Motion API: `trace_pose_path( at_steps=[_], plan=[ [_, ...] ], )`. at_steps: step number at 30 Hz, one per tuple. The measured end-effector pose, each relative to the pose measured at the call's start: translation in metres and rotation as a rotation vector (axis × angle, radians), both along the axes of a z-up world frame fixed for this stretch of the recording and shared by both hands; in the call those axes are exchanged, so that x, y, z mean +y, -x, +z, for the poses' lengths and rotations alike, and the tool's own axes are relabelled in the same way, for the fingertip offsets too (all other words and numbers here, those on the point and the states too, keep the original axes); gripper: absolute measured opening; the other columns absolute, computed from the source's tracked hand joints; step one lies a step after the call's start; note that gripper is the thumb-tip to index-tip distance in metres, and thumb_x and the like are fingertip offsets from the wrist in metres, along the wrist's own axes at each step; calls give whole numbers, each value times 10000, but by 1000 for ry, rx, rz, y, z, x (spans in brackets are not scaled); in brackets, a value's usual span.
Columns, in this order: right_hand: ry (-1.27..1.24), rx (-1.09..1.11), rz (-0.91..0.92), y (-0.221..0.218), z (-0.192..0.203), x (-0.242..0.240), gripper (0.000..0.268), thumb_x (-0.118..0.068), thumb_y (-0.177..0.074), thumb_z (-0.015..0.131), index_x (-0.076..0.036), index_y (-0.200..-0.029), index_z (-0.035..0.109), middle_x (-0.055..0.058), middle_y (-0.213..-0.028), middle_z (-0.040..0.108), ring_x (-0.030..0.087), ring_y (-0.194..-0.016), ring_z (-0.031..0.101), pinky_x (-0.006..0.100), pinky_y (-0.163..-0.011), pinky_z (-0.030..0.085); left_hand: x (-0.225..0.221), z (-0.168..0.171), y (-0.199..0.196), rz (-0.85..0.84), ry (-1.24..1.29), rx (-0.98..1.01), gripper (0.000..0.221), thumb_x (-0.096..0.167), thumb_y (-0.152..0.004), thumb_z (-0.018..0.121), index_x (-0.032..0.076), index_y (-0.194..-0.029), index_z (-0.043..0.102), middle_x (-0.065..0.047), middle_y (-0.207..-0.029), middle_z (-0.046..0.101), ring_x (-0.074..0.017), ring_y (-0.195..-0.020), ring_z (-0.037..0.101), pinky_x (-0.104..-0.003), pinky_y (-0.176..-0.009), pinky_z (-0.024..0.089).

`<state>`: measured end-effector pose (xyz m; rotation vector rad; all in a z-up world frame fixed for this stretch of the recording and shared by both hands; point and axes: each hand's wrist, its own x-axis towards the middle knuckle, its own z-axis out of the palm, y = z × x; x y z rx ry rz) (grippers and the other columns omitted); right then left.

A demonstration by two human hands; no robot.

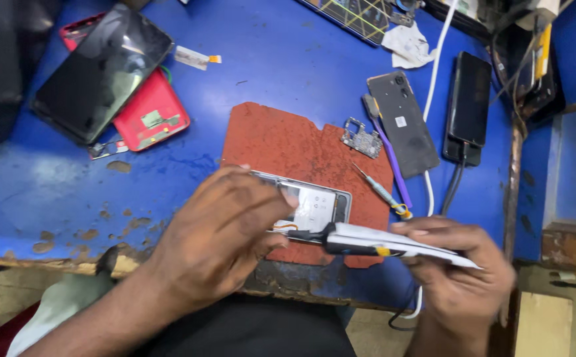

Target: The person uses a screwdriver to tighten screws inside an open mobile phone, then applies adhesive from a tube and presses the back cover onto the device before powering it on.

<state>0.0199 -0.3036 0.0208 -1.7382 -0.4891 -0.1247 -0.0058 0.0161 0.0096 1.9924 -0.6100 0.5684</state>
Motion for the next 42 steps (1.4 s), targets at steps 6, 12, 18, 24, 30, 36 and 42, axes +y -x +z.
trace_pose_path(
  at_steps=[6, 12, 18, 24, 30, 36, 42],
  plan=[
    [-216, 215, 152, -1, -8, 42, 264, -53, -987, 751, 58, -1154, 580, 301, -1133, 745, 243, -888, 772, 352, -773, 669, 12, 5, 8, -14, -4, -1, 347, 46, -756, 776, 18, -1084, 663, -84, -988, 675, -277, -922, 664, -479, -958, 529],
    [-37, 154, 107, -8, 4, 69, 326, -107, -933, 788, 77, -1140, 615, 249, -1061, 730, 247, -1003, 766, 343, -880, 654, 26, 3, 11, 42, -24, 33, 260, 209, -882, 803, 16, -963, 649, -103, -855, 615, -316, -806, 604, -453, -789, 495],
    [137, 45, -29, -20, 9, 79, 153, 150, -929, 694, 96, -1072, 683, 218, -986, 757, 181, -827, 742, 252, -750, 618, 32, -12, 15, 169, 179, 147, 210, 211, -1000, 680, 25, -923, 623, -102, -830, 617, -310, -802, 631, -393, -739, 490],
    [389, -137, -63, -31, 28, 96, 240, 139, -855, 779, 28, -1033, 664, 149, -981, 758, 176, -897, 758, 253, -827, 626, 52, -25, 19, 385, 310, 274, 291, 260, -1056, 617, 7, -912, 618, -91, -738, 582, -221, -630, 587, -332, -601, 438],
    [700, -349, 40, -31, 35, 125, 278, 125, -751, 790, -37, -963, 713, 101, -971, 773, 210, -933, 789, 284, -805, 605, 52, -28, 17, 336, 339, 277, 303, 262, -1065, 617, 1, -911, 613, -98, -750, 578, -237, -663, 577, -353, -624, 442],
    [702, -370, 54, -33, 32, 133, 264, 121, -770, 780, -54, -953, 707, 88, -974, 773, 207, -936, 788, 286, -812, 607, 54, -26, 17, 316, 328, 301, 323, 279, -1052, 620, -7, -900, 613, -100, -735, 562, -244, -655, 564, -354, -631, 444],
    [746, -391, 46, -36, 30, 133, 270, 124, -761, 760, -62, -952, 716, 73, -980, 777, 206, -939, 785, 294, -812, 603, 53, -25, 17, 301, 344, 304, 326, 285, -1052, 619, -3, -901, 617, -90, -734, 562, -232, -654, 556, -349, -631, 445]
  ],
)
